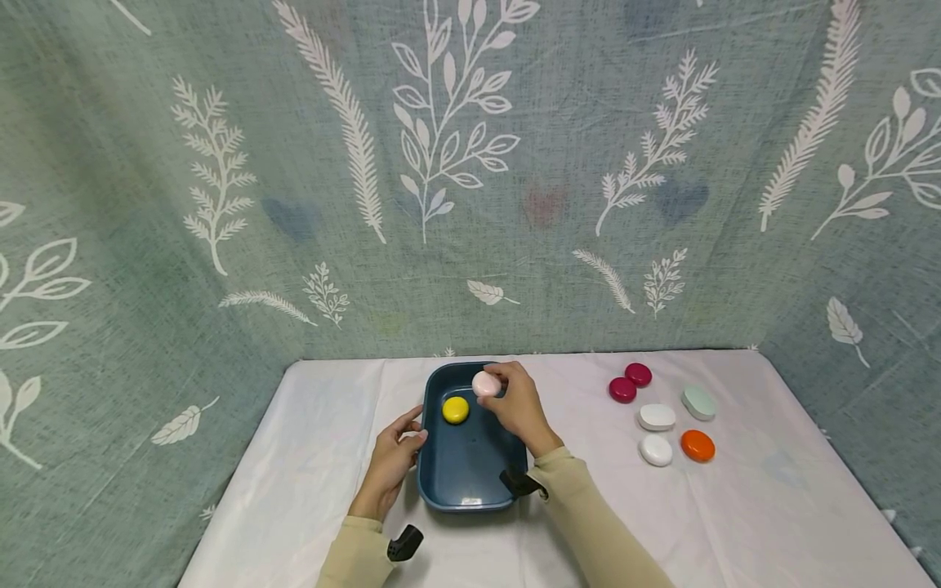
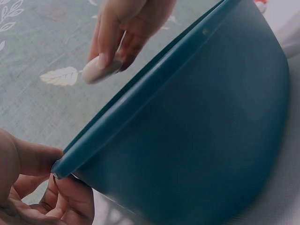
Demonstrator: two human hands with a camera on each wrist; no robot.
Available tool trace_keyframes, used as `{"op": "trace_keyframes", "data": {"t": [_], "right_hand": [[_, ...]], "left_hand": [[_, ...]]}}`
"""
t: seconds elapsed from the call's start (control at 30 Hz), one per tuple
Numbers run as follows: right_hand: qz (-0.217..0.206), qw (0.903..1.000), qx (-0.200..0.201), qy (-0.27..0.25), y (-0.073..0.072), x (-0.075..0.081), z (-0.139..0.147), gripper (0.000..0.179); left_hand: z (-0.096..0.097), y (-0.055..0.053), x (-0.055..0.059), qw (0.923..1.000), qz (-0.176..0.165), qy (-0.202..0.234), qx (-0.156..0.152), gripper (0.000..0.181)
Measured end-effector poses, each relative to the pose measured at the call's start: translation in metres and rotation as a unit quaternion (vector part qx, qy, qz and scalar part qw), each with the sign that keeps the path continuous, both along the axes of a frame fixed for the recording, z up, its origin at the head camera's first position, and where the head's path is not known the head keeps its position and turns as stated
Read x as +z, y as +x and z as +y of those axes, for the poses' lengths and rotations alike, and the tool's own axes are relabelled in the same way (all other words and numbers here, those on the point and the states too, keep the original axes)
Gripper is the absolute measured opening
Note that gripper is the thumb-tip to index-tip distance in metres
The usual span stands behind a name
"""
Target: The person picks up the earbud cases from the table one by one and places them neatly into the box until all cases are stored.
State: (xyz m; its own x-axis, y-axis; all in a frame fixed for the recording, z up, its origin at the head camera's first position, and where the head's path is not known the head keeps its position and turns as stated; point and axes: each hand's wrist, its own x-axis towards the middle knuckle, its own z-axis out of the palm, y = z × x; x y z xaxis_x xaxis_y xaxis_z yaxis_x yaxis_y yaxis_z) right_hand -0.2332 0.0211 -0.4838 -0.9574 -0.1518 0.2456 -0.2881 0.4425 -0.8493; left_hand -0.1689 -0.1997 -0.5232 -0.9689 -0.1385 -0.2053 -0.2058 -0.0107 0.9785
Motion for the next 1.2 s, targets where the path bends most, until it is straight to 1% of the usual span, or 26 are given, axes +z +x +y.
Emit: {"op": "trace_keyframes", "data": {"t": [0.27,0.53,0.8,0.97,1.2], "right_hand": [[0.018,0.9998,-0.001,0.001,-0.005,-0.011,-0.008,0.049],[-0.009,0.9999,-0.008,0.003,-0.007,-0.020,-0.012,0.050],[0.004,0.9998,-0.015,0.013,-0.007,-0.021,-0.012,0.048],[0.001,0.9998,-0.013,0.016,-0.006,-0.019,-0.011,0.048],[0.004,0.9993,-0.010,0.036,-0.008,-0.018,-0.009,0.047]], "left_hand": [[0.000,0.000,-0.001,1.0000,0.004,0.000,-0.002,0.053],[0.001,-0.001,-0.002,0.9999,0.002,-0.015,0.004,0.051],[0.001,-0.001,-0.002,0.9999,-0.002,-0.011,0.000,0.052],[0.000,-0.002,-0.001,1.0000,0.002,-0.006,-0.001,0.052],[0.001,-0.002,-0.002,1.0000,0.006,0.002,-0.002,0.052]]}}
